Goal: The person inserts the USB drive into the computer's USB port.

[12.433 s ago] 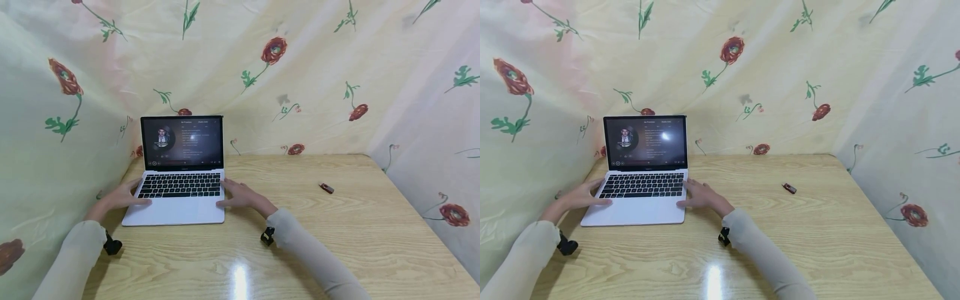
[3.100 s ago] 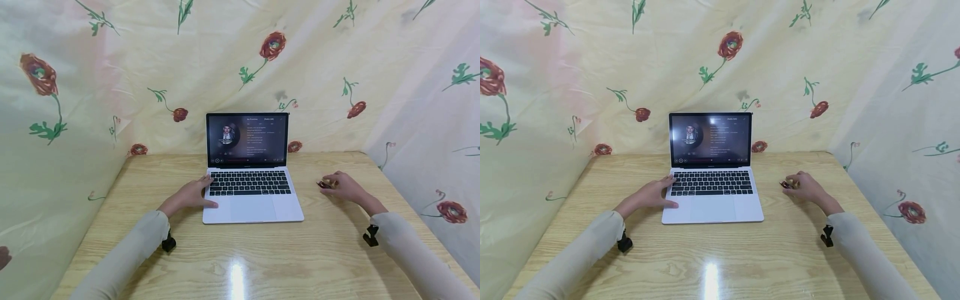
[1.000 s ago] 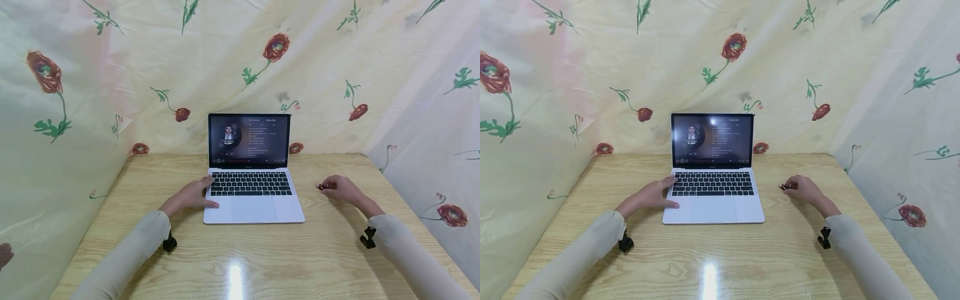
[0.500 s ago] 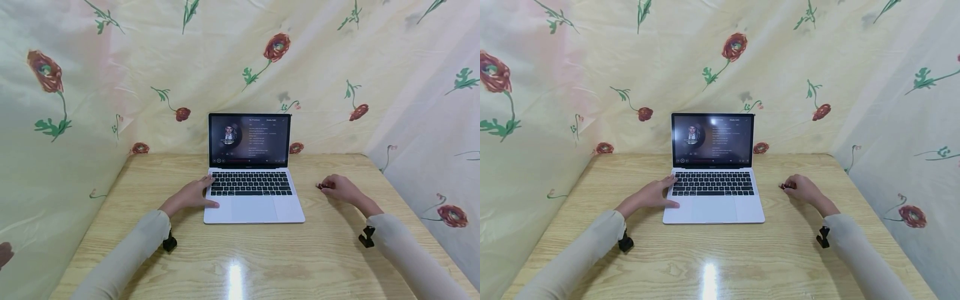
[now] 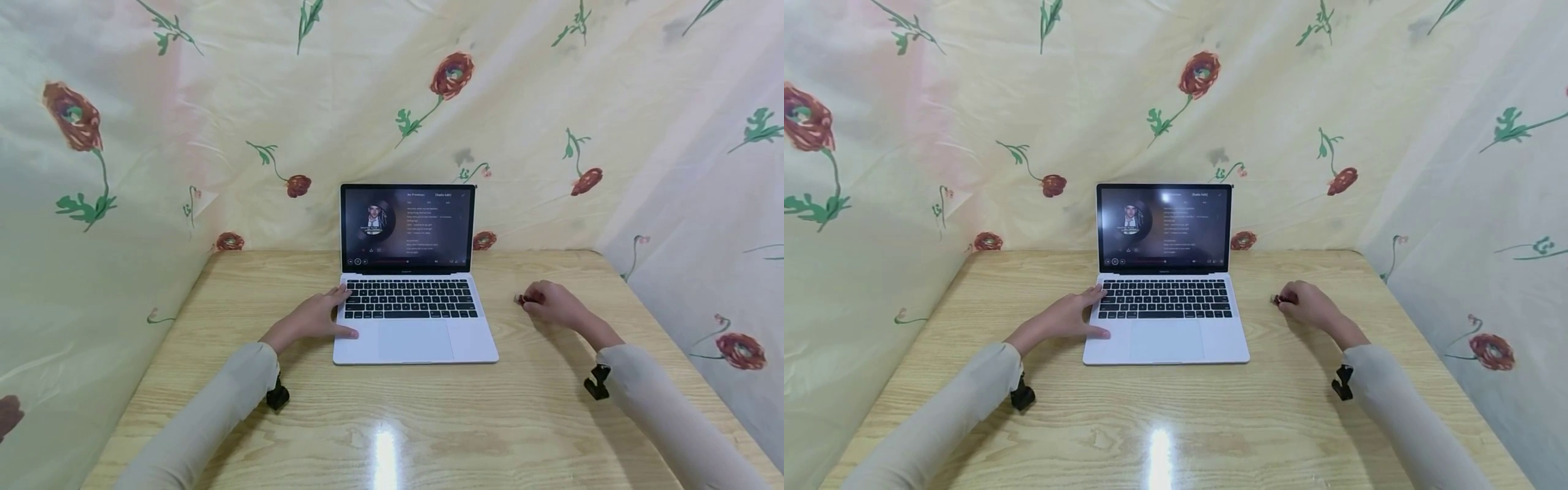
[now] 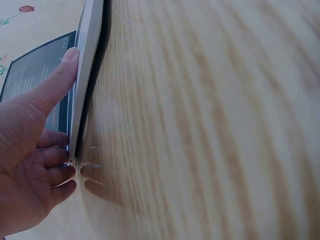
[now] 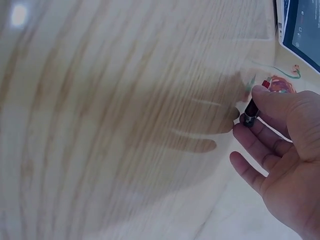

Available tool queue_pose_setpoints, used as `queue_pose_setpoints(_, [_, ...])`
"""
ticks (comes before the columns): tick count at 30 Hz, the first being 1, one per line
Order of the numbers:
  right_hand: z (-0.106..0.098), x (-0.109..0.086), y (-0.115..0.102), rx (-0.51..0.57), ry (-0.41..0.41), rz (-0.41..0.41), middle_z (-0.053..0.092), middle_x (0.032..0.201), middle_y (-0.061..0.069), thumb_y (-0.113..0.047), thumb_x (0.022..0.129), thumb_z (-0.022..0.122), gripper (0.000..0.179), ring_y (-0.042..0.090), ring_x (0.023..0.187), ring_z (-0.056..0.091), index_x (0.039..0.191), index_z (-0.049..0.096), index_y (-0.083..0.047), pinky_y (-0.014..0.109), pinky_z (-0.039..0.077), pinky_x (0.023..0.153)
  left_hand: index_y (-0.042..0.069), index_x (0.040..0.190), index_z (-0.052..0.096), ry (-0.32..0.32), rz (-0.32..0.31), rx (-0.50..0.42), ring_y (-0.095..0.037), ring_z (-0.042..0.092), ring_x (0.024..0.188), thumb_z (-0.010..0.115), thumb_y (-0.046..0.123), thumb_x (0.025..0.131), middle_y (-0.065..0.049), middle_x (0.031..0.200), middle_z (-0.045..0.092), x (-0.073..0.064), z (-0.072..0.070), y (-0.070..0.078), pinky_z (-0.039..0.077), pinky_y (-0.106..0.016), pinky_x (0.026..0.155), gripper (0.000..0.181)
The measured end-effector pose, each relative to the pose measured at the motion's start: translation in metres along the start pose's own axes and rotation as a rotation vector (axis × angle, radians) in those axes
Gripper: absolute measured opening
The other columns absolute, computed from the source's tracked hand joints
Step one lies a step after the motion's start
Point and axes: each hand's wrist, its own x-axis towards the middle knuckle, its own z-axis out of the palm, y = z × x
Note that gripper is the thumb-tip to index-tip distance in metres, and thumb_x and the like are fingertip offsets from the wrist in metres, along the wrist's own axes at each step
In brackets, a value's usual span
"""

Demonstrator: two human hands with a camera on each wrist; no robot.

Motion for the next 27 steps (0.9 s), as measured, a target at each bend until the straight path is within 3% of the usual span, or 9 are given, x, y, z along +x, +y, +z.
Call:
queue_pose_setpoints(12, [-0.002, 0.002, -0.003, 0.028, -0.013, 0.01, 0.069, 0.096, 0.014, -0.01, 0.097, 0.066, 0.016, 0.018, 0.083, 0.06, 0.107, 0.065, 0.003, 0.036, 0.051, 0.072, 0.005, 0.158, 0.034, -0.001, 0.0, -0.003, -0.037, 0.024, 0.155, 0.079, 0.061, 0.081, -0.017, 0.167, 0.021, 0.0, 0.0, 0.0, 0.03, -0.051, 0.125, 0.106])
queue_pose_setpoints(27, [-0.003, 0.013, -0.008, -0.016, 0.048, -0.02, 0.069, 0.092, 0.014, -0.006, 0.097, 0.067, 0.011, 0.019, 0.08, 0.06, 0.103, 0.067, 0.003, 0.032, 0.05, 0.068, 0.005, 0.158, 0.034, 0.001, 0.0, 0.014, -0.038, 0.024, 0.155, 0.079, 0.061, 0.081, -0.018, 0.167, 0.02, 0.002, 0.0, -0.002, 0.03, -0.051, 0.125, 0.105])
